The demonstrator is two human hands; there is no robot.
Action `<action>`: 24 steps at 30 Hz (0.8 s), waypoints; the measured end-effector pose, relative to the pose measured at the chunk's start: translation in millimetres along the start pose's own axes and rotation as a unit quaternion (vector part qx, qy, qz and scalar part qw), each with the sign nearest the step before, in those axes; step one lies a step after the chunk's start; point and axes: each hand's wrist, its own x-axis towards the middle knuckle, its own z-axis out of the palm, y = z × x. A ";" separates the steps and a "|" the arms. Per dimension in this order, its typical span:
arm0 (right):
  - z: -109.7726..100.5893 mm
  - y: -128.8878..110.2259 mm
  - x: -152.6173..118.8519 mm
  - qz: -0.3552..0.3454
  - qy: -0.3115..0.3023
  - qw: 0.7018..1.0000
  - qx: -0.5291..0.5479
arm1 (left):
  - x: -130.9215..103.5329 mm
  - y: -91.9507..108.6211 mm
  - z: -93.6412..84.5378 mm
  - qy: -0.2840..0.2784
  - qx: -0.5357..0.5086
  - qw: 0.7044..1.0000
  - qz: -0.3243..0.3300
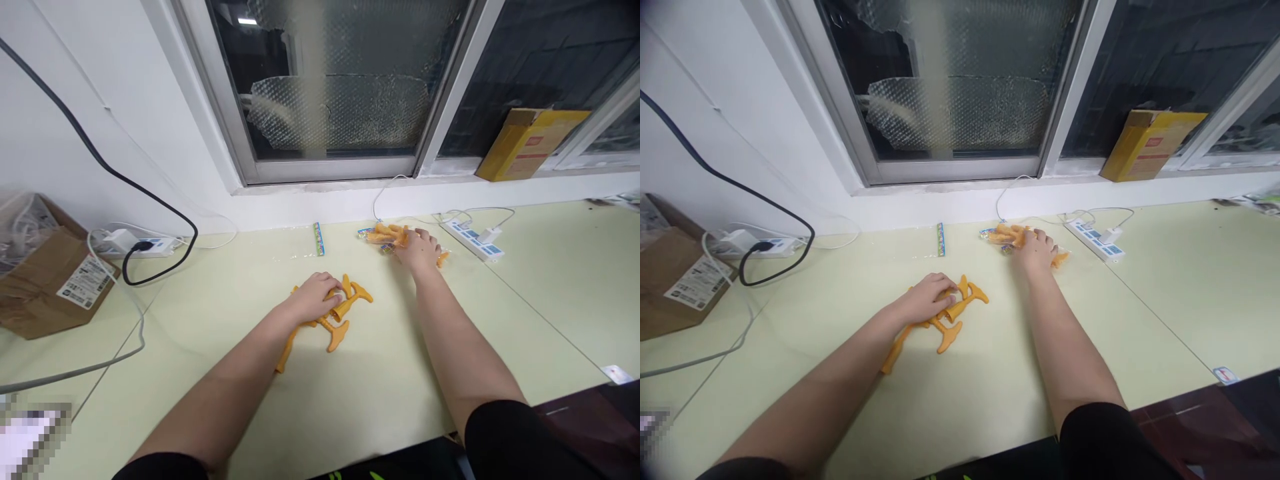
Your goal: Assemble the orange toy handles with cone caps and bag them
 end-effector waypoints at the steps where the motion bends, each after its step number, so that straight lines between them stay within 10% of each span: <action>1: 1.5 2.6 0.5 -0.001 -0.001 1.000 0.006 | 1.4 3.3 0.5 -0.003 -0.013 1.000 0.004; 14: -18.1 -36.3 -5.6 -0.124 0.078 0.931 0.334 | -5.5 -26.8 -20.0 0.139 -0.061 0.988 -0.003; 18: -26.0 -67.1 -22.7 -0.068 -0.035 0.867 0.492 | -1.7 -37.3 -24.8 0.234 -0.184 0.954 -0.028; 24: -24.8 -89.9 -43.0 0.074 -0.247 0.764 0.592 | -9.6 -38.2 -50.4 0.138 -0.384 0.913 -0.019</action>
